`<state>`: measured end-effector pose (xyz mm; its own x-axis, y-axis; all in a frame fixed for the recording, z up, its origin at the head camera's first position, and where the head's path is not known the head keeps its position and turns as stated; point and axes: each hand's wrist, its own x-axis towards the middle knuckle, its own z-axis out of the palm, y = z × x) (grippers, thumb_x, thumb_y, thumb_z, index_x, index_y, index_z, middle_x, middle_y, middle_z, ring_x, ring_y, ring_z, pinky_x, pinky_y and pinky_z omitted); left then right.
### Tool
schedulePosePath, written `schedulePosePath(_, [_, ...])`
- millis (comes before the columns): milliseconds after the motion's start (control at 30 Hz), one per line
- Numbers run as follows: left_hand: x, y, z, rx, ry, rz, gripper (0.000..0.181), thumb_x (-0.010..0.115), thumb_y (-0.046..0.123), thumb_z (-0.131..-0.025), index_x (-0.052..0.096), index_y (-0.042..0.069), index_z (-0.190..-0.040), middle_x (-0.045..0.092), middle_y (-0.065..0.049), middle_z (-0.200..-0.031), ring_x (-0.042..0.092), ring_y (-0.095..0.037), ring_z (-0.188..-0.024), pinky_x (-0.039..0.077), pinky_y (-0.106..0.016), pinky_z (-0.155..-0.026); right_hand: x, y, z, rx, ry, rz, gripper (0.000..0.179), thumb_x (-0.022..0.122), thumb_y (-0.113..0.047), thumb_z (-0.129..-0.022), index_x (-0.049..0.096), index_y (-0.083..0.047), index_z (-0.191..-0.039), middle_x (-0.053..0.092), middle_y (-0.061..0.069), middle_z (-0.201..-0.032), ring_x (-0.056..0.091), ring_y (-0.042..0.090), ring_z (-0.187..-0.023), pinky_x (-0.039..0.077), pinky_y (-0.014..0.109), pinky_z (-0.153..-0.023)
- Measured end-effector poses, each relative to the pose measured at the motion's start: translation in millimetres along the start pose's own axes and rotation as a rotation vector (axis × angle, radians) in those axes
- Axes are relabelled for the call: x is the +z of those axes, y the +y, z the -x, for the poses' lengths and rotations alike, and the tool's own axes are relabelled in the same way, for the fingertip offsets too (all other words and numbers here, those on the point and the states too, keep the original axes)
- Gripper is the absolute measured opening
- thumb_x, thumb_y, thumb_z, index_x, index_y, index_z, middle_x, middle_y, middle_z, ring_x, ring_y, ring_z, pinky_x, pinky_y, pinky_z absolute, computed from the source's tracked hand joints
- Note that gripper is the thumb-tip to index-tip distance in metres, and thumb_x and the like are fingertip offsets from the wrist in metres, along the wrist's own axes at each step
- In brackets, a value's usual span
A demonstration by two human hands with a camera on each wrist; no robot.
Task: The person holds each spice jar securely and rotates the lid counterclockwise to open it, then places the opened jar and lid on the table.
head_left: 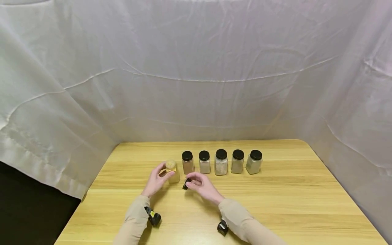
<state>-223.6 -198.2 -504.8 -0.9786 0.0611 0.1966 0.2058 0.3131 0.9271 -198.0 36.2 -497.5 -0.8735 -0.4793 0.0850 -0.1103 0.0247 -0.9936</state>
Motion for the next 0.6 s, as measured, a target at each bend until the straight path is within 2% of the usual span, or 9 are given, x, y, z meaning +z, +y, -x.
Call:
schedulePosePath(67, [-2.9, -1.0, -2.5, -0.011, -0.001, 0.004, 0.051, 0.075, 0.010, -0.090, 0.056, -0.001, -0.136, 0.060, -0.023, -0.135, 0.054, -0.037, -0.130, 0.046, -0.046, -0.115, 2, 2, -3.1, 0.010, -0.011, 0.005, 0.040, 0.064, -0.007, -0.097, 0.052, 0.013, -0.129, 0.060, 0.033, -0.126, 0.064, 0.006, -0.097, 0.055, 0.014, -0.087])
schedulePosePath(300, [-10.7, -4.6, -11.8, 0.018, -0.008, -0.039, 0.054, 0.072, 0.012, -0.093, 0.050, -0.003, -0.140, 0.056, -0.025, -0.140, 0.050, -0.041, -0.134, 0.042, -0.052, -0.116, 8, 2, -11.6, 0.040, -0.031, 0.051, 0.039, 0.068, -0.008, -0.095, 0.054, 0.012, -0.125, 0.064, 0.027, -0.117, 0.067, 0.015, -0.100, 0.057, 0.019, -0.089])
schedulePosePath(600, [-22.1, -8.9, -26.0, -0.004, -0.038, 0.006, 0.052, 0.071, 0.010, -0.093, 0.050, -0.004, -0.138, 0.054, -0.027, -0.142, 0.046, -0.042, -0.139, 0.039, -0.051, -0.119, 18, 8, -31.2, 0.062, -0.041, 0.095, 0.041, 0.075, -0.003, -0.088, 0.058, 0.010, -0.123, 0.067, 0.024, -0.116, 0.071, 0.024, -0.102, 0.059, 0.029, -0.093])
